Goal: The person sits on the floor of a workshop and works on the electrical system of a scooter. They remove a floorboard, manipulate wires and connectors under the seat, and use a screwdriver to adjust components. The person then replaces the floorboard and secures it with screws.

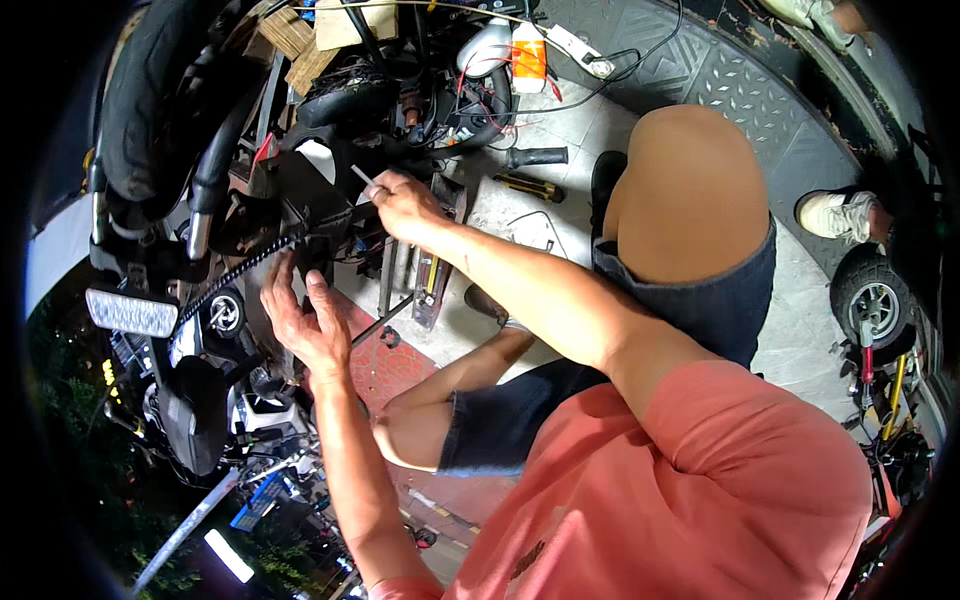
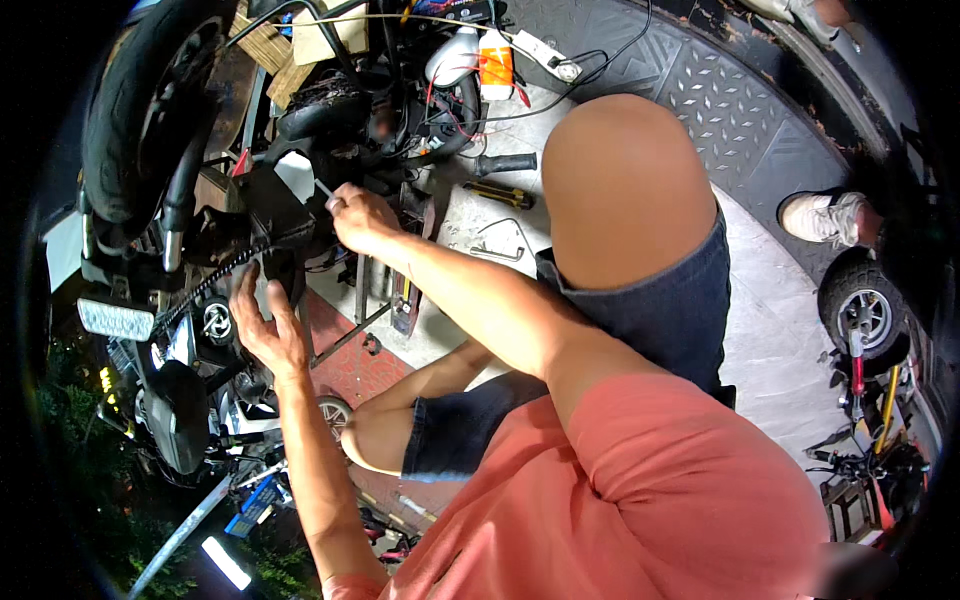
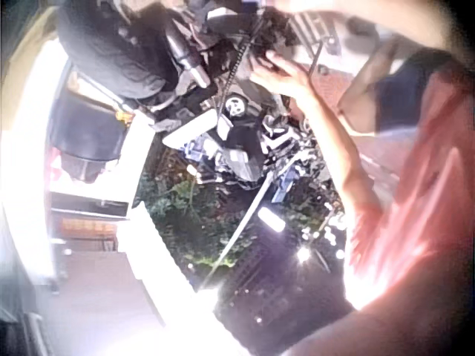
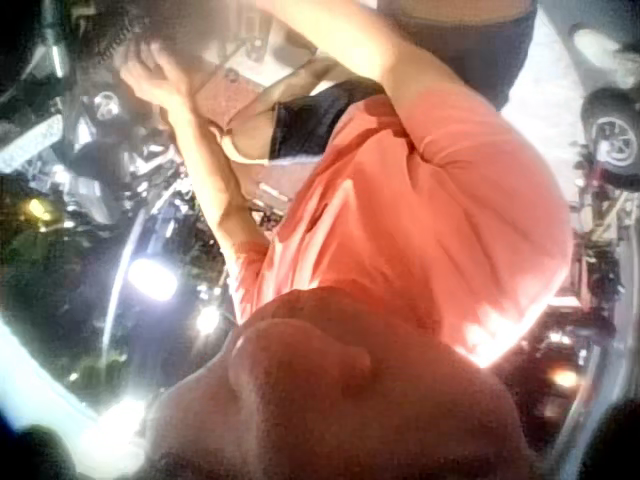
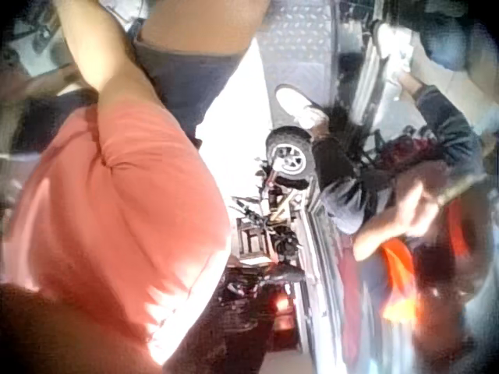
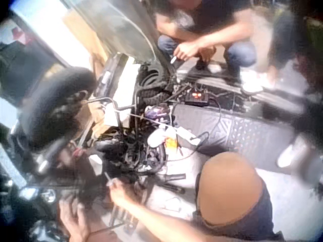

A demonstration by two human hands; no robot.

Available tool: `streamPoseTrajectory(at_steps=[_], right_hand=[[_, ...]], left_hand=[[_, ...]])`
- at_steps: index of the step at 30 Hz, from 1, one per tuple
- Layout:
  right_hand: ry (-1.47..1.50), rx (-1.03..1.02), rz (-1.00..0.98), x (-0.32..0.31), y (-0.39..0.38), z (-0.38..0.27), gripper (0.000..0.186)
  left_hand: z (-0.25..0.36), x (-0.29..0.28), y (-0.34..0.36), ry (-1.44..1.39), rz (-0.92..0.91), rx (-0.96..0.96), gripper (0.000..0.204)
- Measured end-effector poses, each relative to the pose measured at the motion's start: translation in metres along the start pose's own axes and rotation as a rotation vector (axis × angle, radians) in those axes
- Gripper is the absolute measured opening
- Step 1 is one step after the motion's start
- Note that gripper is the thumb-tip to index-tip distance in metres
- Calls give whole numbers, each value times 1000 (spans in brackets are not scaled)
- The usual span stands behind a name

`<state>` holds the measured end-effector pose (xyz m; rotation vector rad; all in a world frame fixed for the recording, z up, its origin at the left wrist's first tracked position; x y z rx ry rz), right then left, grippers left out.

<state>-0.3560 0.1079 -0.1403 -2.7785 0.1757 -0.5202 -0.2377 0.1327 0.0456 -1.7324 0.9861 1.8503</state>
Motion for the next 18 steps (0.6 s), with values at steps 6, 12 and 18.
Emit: streamPoseTrajectory(at_steps=[6,12,18], right_hand=[[156,90,-126,6,2,-16,30],[177,117,-180,8,5,-12,32],[101,-88,-233,4,7,-3,35]], left_hand=[[-47,7,6,62,-323,-49,43],[-40,24,31,158,-329,74,64],[-47,40,41,242,-268,177,66]])
Point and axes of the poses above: each hand's wrist, its own y-axis towards the middle knuckle, its own x-axis out of the palm, z = x × y, the point moved 2 cm from there along y, towards the middle knuckle, and after that the axes turned 13 degrees about -z, right-handed, at the moved point
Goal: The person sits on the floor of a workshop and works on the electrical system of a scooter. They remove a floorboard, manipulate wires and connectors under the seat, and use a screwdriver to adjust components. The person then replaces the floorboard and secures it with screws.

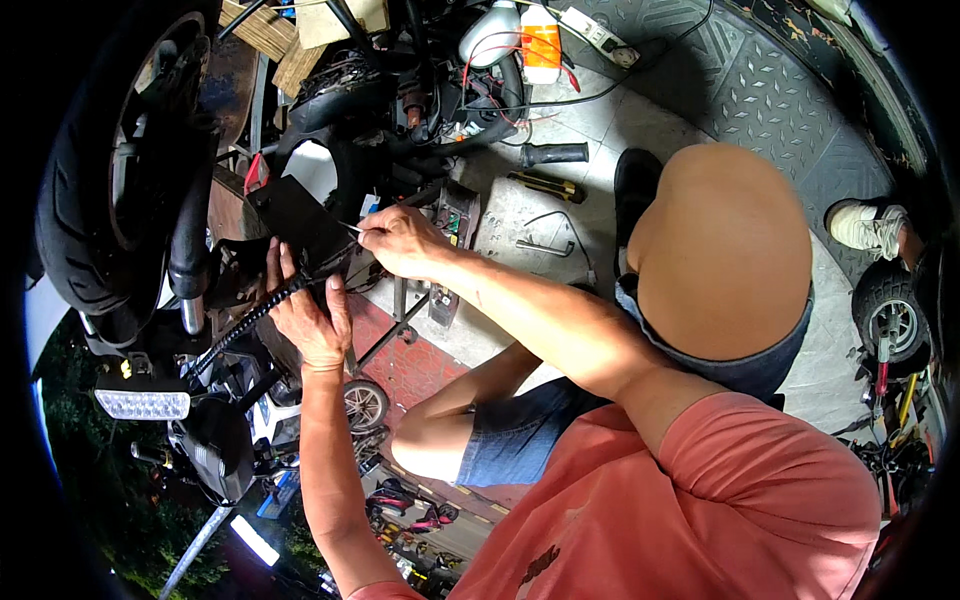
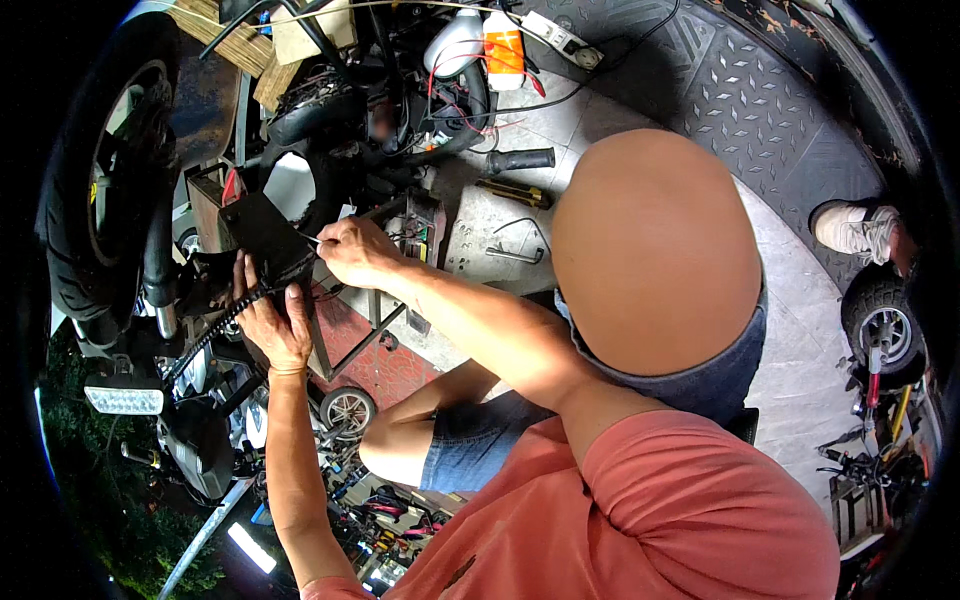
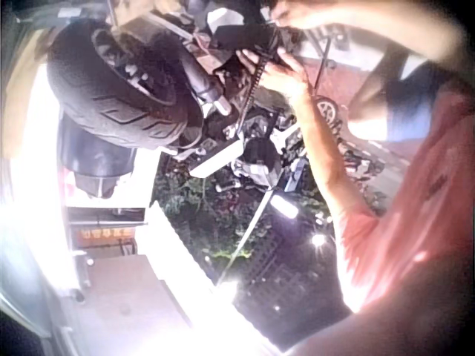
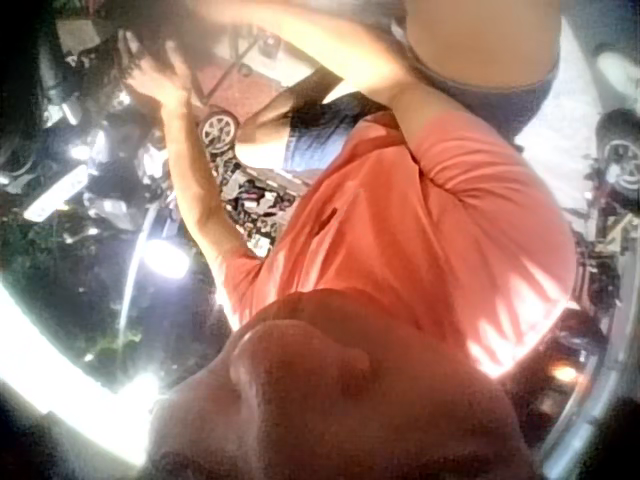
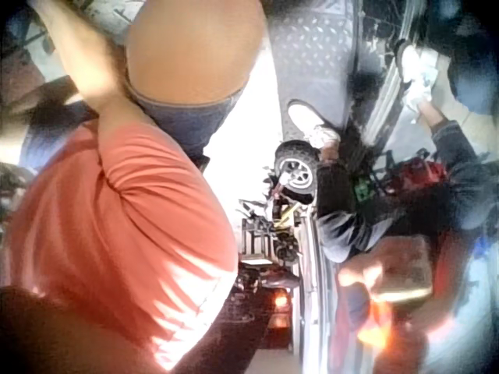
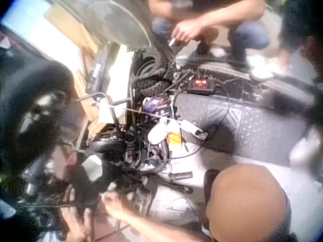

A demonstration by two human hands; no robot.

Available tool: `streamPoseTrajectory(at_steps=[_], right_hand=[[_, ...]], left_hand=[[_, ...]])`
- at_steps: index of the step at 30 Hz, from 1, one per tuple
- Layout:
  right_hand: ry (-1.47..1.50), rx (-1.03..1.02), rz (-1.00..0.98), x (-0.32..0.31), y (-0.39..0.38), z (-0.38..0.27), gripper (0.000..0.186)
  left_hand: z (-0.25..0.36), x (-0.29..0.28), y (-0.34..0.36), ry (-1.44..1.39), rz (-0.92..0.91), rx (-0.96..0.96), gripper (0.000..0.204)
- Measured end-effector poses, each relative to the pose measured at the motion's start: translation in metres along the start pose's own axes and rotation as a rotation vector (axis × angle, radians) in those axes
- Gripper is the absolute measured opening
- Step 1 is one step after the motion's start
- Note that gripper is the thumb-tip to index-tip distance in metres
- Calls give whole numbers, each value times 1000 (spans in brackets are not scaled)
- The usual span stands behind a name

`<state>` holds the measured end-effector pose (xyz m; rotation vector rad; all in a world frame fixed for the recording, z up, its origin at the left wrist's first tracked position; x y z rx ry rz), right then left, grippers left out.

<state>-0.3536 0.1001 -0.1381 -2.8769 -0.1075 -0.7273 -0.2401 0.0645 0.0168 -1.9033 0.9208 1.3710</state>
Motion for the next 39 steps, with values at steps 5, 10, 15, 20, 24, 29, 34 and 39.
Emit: streamPoseTrajectory(at_steps=[5,10,15,20,24,29,34,39], right_hand=[[-299,-144,-70,5,-13,-13,36],[-311,-189,-140,-6,0,-9,32],[-64,-110,-130,-2,2,12,28],[172,-78,-65,13,-10,22,30],[435,57,-67,20,-10,18,23],[131,-75,-93,11,-8,15,21],[-485,-224,-114,-6,-8,-10,20],[-650,-91,-275,-19,-5,-31,26]], left_hand=[[0,5,-4,10,7,-5,67],[0,7,-2,6,36,8,67],[-1,3,-4,46,18,-3,68],[-2,4,-4,23,33,-22,68],[-2,4,-5,6,42,-29,68],[0,3,-6,-2,42,-30,67],[1,3,-3,-24,23,-57,67],[0,-1,-2,-15,2,-11,68]])
Point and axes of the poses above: each hand's wrist, its own y-axis towards the middle knuckle, its own x-axis out of the palm, z = x × y, the point moved 2 cm from there along y, towards the middle knuckle, and after that the axes turned 13 degrees about -z, right-handed, at the moved point
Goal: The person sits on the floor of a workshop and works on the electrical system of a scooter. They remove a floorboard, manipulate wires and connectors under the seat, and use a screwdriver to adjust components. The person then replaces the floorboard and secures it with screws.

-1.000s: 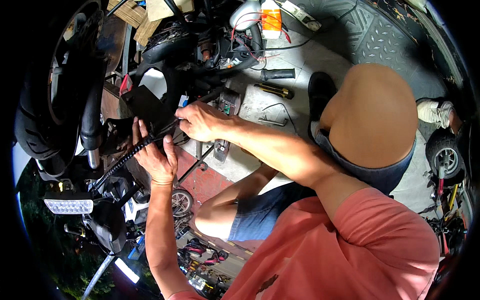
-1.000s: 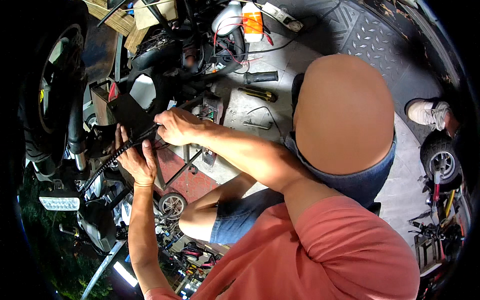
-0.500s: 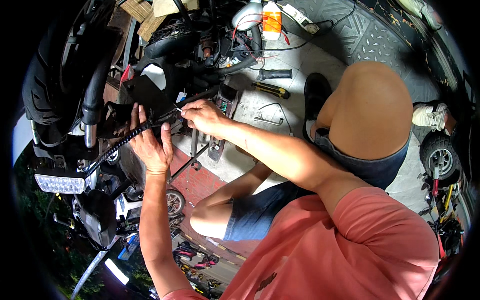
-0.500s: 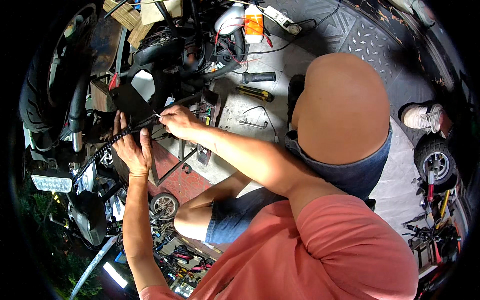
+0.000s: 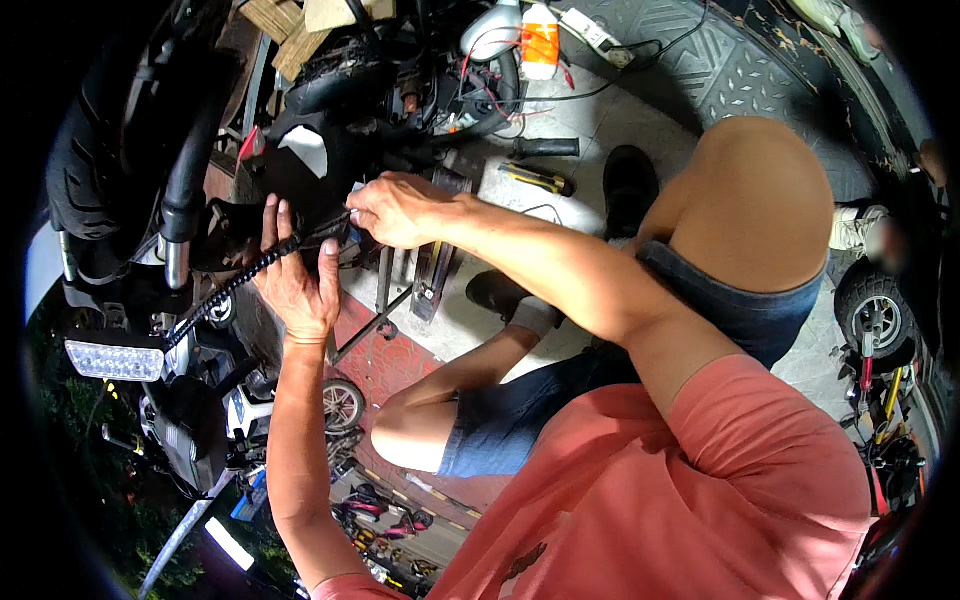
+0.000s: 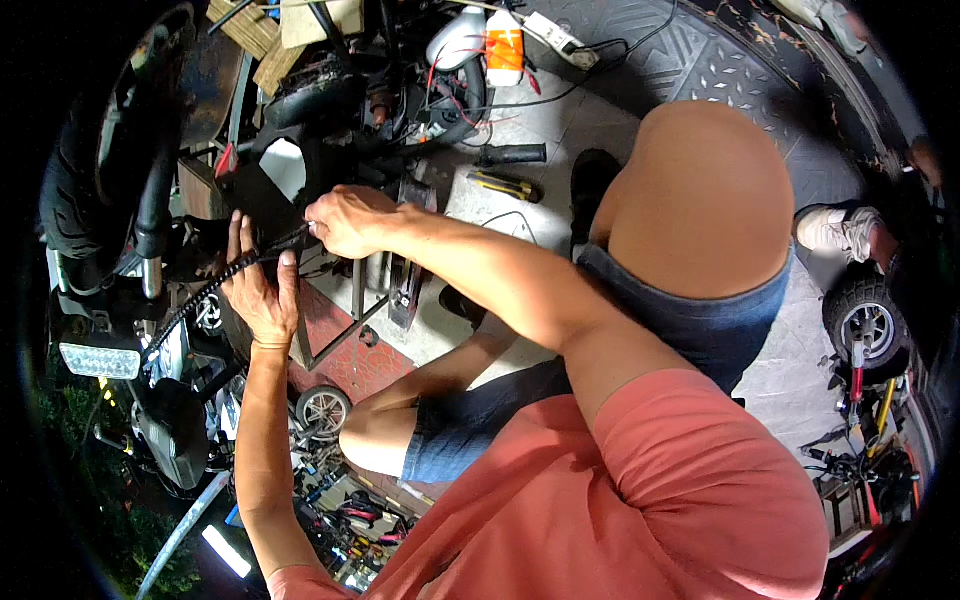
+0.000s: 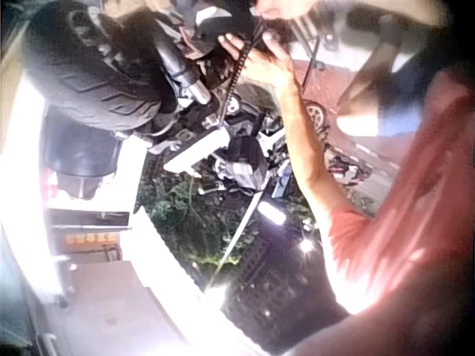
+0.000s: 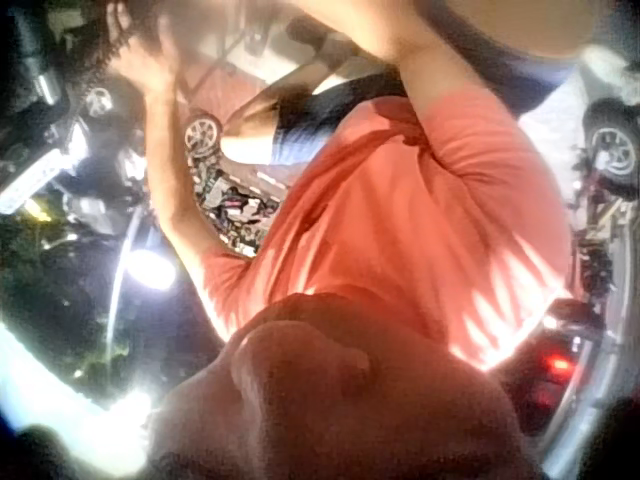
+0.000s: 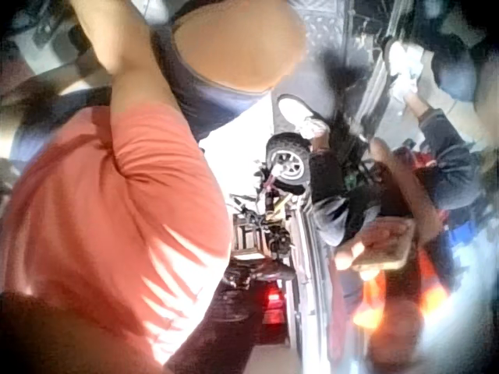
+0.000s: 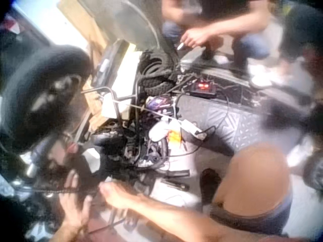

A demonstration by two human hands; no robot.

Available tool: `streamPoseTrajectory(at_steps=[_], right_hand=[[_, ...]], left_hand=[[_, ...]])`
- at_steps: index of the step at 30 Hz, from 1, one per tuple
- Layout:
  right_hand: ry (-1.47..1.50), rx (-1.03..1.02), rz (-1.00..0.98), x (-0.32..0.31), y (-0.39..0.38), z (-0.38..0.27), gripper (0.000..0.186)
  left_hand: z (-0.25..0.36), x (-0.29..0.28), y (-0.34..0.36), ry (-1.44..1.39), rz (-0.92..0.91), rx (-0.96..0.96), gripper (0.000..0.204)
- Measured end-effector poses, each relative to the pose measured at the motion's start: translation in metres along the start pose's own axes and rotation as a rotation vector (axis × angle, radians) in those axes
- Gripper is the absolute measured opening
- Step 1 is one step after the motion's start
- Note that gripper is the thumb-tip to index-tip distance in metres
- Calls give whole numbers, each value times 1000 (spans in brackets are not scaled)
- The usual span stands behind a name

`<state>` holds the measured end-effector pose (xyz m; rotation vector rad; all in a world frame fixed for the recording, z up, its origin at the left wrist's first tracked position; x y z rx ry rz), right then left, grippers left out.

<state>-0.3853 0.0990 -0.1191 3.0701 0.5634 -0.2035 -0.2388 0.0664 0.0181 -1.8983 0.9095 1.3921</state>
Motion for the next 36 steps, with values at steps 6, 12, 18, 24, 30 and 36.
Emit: streamPoseTrajectory(at_steps=[6,12,18,24,30,36], right_hand=[[435,130,99,20,-8,29,29],[725,87,131,27,14,25,32],[322,-201,425,36,10,13,36],[135,-32,141,19,0,8,29],[157,289,204,19,-14,59,26],[356,407,1009,-97,48,66,40]], left_hand=[[-2,0,-3,34,-10,-4,66],[4,-2,4,54,16,-10,62],[4,1,2,28,40,-21,59],[5,-1,2,58,62,-13,59],[2,-2,-3,47,38,-52,65],[-2,5,-7,61,103,-23,76]])
Point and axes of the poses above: each hand's wrist, its own y-axis towards the middle knuckle, its own x-axis out of the palm, z = x × y, the point moved 2 cm from there along y, towards the middle knuckle, and after that the axes turned 13 degrees about -z, right-handed, at the moved point
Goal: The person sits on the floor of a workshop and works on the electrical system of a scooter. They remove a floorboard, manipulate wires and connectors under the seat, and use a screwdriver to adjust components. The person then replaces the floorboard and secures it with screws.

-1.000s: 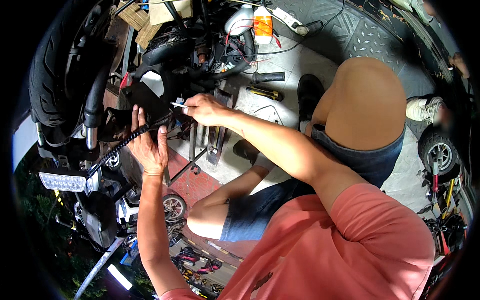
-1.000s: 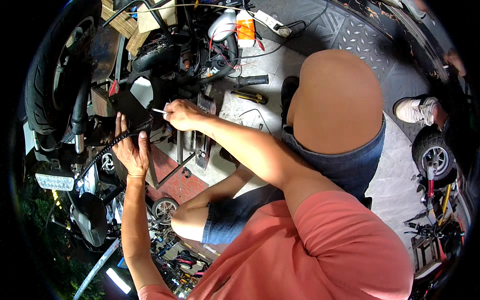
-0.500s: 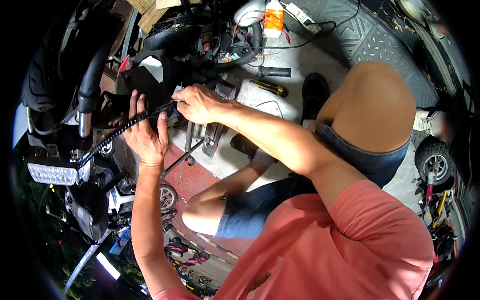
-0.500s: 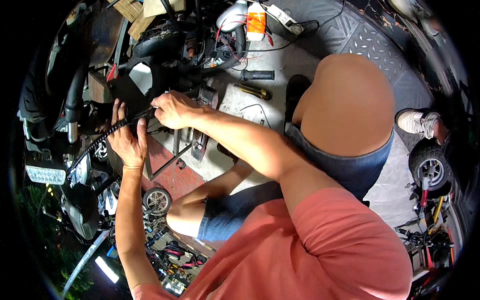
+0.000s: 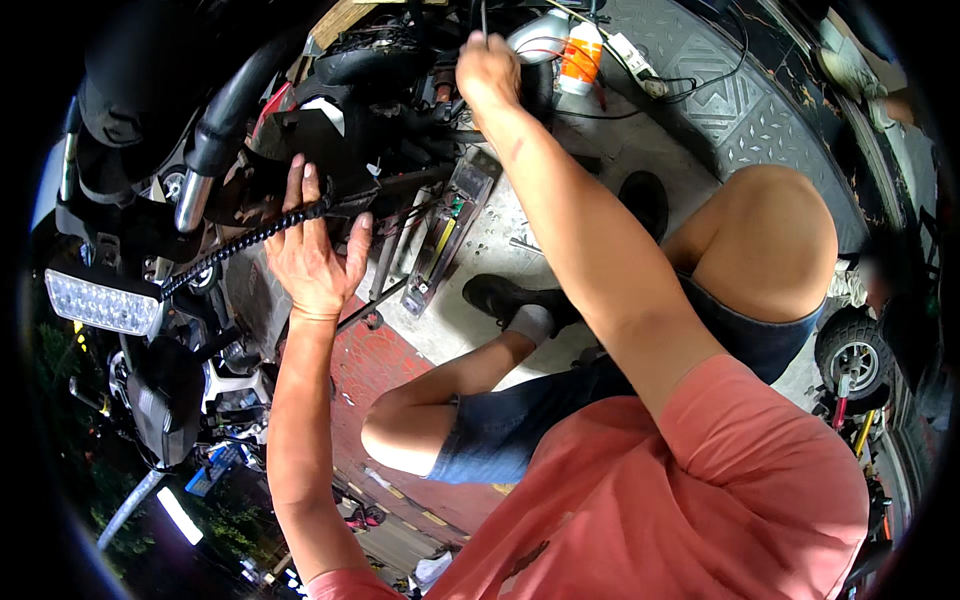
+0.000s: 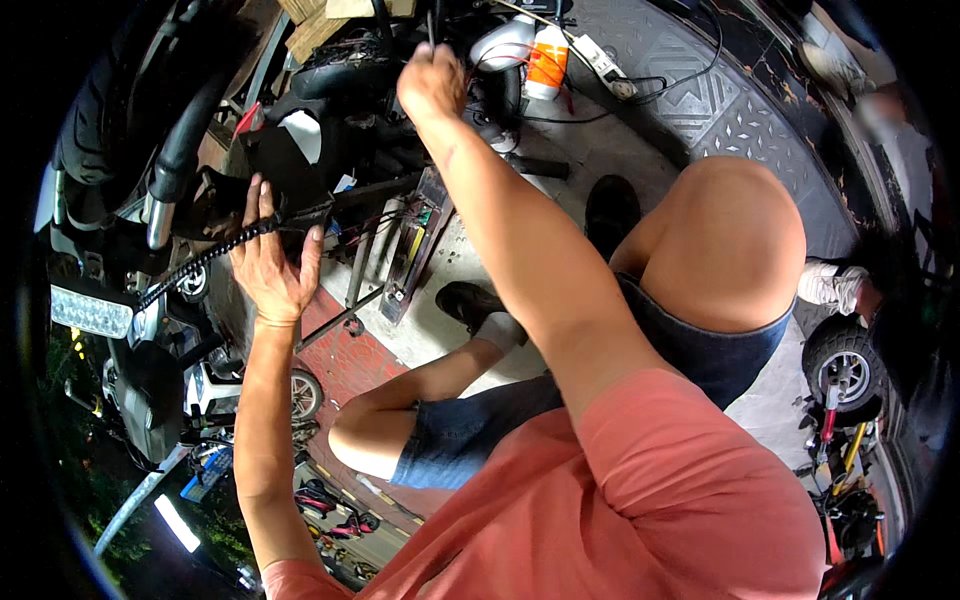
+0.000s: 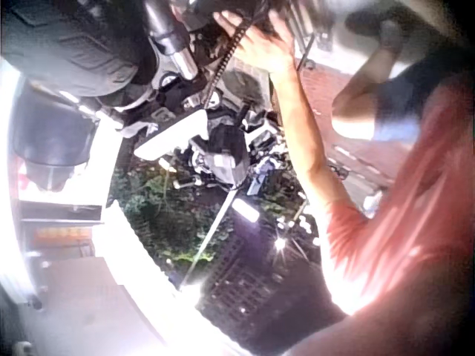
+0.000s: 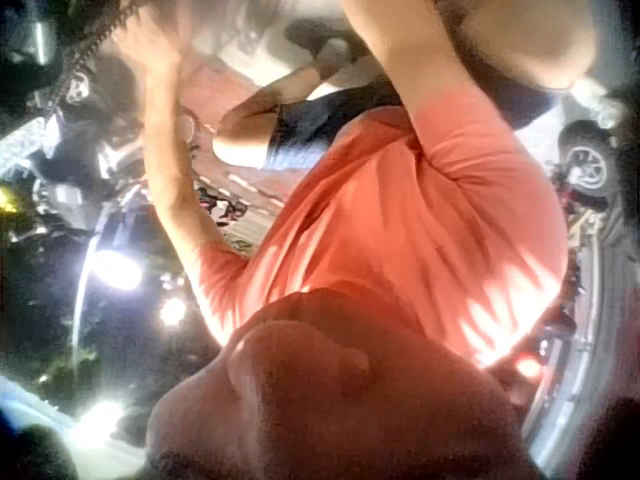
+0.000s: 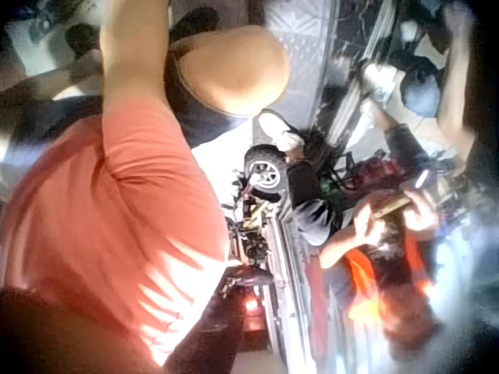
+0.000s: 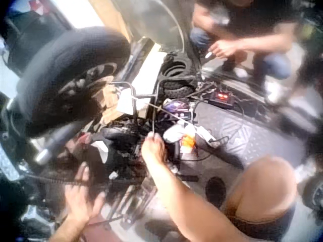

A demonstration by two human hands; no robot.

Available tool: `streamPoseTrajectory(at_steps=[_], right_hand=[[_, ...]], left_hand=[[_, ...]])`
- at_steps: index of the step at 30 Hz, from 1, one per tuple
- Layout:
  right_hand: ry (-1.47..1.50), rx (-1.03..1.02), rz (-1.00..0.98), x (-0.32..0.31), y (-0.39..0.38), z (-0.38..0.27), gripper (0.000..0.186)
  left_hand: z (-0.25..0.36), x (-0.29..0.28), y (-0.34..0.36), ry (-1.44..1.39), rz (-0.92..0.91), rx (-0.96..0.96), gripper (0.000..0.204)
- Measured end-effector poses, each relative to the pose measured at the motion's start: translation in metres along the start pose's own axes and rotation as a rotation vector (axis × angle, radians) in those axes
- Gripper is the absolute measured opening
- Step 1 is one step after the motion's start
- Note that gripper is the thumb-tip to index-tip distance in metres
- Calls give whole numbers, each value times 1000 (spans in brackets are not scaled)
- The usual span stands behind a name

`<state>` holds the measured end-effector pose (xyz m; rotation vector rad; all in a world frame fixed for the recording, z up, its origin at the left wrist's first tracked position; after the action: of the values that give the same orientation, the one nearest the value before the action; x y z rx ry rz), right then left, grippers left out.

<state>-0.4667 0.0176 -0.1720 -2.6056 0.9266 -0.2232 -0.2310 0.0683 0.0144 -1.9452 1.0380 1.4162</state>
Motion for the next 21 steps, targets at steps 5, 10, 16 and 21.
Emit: streamPoseTrajectory(at_steps=[5,10,16,21], right_hand=[[-113,-64,-215,120,-72,-25,39],[-294,-102,-343,94,-78,-15,45],[-233,-228,-12,43,-36,-52,39],[-126,-373,214,42,8,-89,35]], left_hand=[[3,-7,10,-71,-7,-15,77],[-2,-5,4,-70,-18,-40,69],[-2,-6,-5,-65,-30,-56,70],[-6,-2,-6,-61,24,-65,72]])
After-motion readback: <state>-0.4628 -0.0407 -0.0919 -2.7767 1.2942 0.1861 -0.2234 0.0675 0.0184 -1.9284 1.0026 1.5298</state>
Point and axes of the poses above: each hand's wrist, its own y-axis towards the middle knuckle, its own x-axis out of the palm, z = x × y, the point moved 2 cm from there along y, towards the middle knuckle, and after that the axes turned 13 degrees about -z, right-handed, at the moved point
